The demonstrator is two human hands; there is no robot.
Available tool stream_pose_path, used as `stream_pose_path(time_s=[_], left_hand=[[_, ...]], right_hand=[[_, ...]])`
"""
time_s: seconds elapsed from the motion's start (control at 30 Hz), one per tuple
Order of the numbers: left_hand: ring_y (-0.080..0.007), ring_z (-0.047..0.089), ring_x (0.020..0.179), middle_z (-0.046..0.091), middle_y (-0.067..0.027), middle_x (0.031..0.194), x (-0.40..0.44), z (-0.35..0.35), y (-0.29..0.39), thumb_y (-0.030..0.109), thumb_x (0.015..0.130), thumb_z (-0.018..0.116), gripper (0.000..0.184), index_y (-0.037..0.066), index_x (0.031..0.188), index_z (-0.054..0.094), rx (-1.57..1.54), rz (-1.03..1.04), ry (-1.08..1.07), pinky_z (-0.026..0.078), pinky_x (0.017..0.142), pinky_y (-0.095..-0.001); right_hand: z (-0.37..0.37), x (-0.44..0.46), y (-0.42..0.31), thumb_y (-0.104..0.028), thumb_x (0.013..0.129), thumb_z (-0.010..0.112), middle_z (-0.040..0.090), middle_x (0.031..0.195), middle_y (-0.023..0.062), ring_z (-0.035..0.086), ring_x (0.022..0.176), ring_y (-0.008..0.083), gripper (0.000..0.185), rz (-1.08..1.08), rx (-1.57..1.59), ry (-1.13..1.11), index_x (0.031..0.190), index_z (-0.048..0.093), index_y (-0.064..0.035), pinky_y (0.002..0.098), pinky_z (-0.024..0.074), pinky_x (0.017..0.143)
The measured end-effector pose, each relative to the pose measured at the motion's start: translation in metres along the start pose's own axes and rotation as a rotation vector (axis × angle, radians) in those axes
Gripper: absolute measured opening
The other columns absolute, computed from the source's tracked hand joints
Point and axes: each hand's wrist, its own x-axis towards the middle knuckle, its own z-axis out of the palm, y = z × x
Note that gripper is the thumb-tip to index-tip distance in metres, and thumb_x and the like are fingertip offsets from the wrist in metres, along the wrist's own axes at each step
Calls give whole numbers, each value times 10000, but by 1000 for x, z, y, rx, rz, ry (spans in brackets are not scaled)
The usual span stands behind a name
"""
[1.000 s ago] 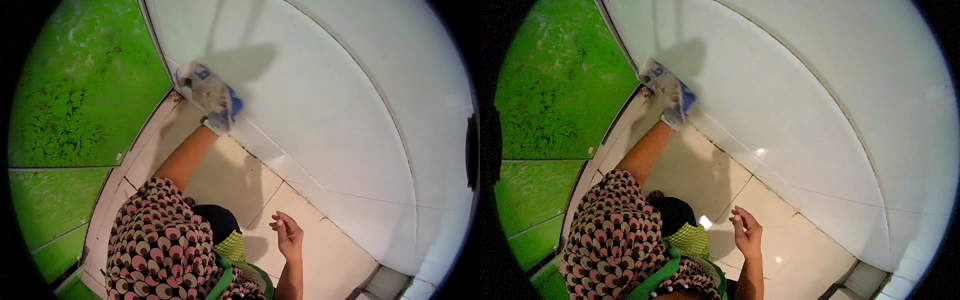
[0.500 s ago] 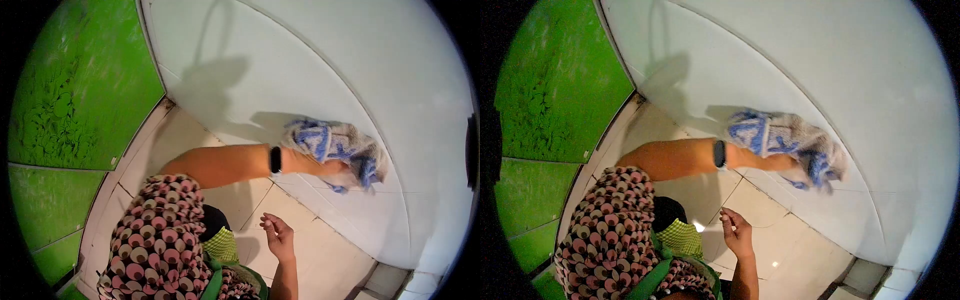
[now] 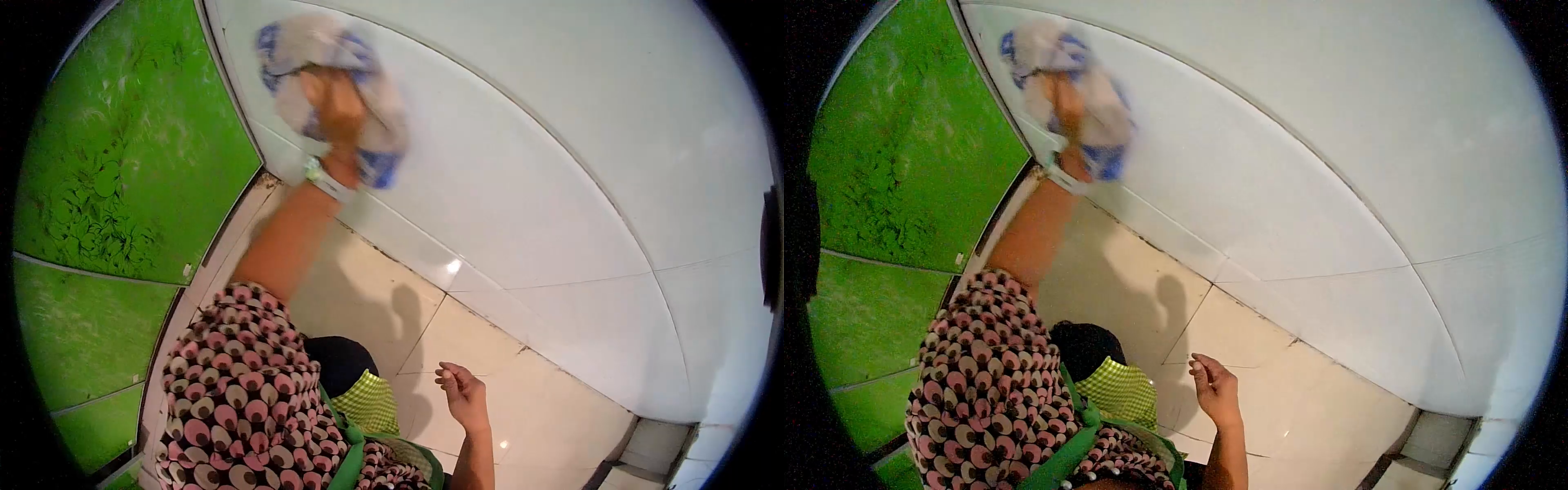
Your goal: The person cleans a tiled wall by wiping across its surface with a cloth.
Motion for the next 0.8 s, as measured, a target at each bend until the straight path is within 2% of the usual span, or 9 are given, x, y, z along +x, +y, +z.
stream_pose_path(time_s=[0.13, 0.2, 0.33, 0.5, 0.7, 0.8], left_hand=[[-291, 542, 1068, 535, -172, 1195, 4, -44, 81, 156, 780, 567, 385, 42, 1143, 514, -78, 188, -347, 450, 881, -397], [-295, 539, 1079, 531, -177, 1205, 6, -69, 92, 150, 778, 565, 390, 37, 1147, 509, -117, 243, -528, 449, 886, -397], [-297, 544, 1046, 543, -169, 1176, -5, -37, 7, 178, 791, 558, 363, 43, 1127, 524, -292, 171, -323, 449, 869, -398], [-299, 549, 1004, 557, -159, 1141, -17, -2, -80, 211, 807, 550, 336, 51, 1102, 544, -309, 48, -221, 449, 848, -399], [-302, 556, 954, 573, -147, 1098, -44, 14, -85, 252, 827, 540, 313, 60, 1073, 567, -317, -62, -197, 449, 823, -399], [-304, 560, 929, 582, -141, 1077, -63, 5, -89, 272, 836, 535, 307, 65, 1058, 578, -427, -30, -161, 450, 810, -400]], right_hand=[[15, 2, -27, -188, 927, 544, 667, 907, 150, 652, 816, 176, 288, -44, 17, -4, 1078, 597, 51, 281, 522, 711], [35, 16, -48, -208, 939, 529, 657, 928, 120, 633, 797, 161, 303, -86, 96, 42, 1097, 579, 45, 268, 509, 710], [66, 60, -103, -205, 939, 528, 654, 937, 128, 629, 817, 167, 298, -45, 34, -112, 1105, 578, 38, 273, 508, 723], [93, 93, -115, -209, 933, 541, 655, 941, 129, 633, 821, 169, 308, -20, 49, -148, 1110, 575, 41, 275, 509, 727], [38, 61, -72, -199, 929, 548, 658, 940, 128, 635, 826, 167, 305, 54, 52, -159, 1113, 572, 44, 273, 509, 724], [23, 34, -44, -195, 929, 548, 659, 941, 127, 633, 827, 161, 304, 23, 45, -105, 1111, 570, 47, 270, 507, 729]])
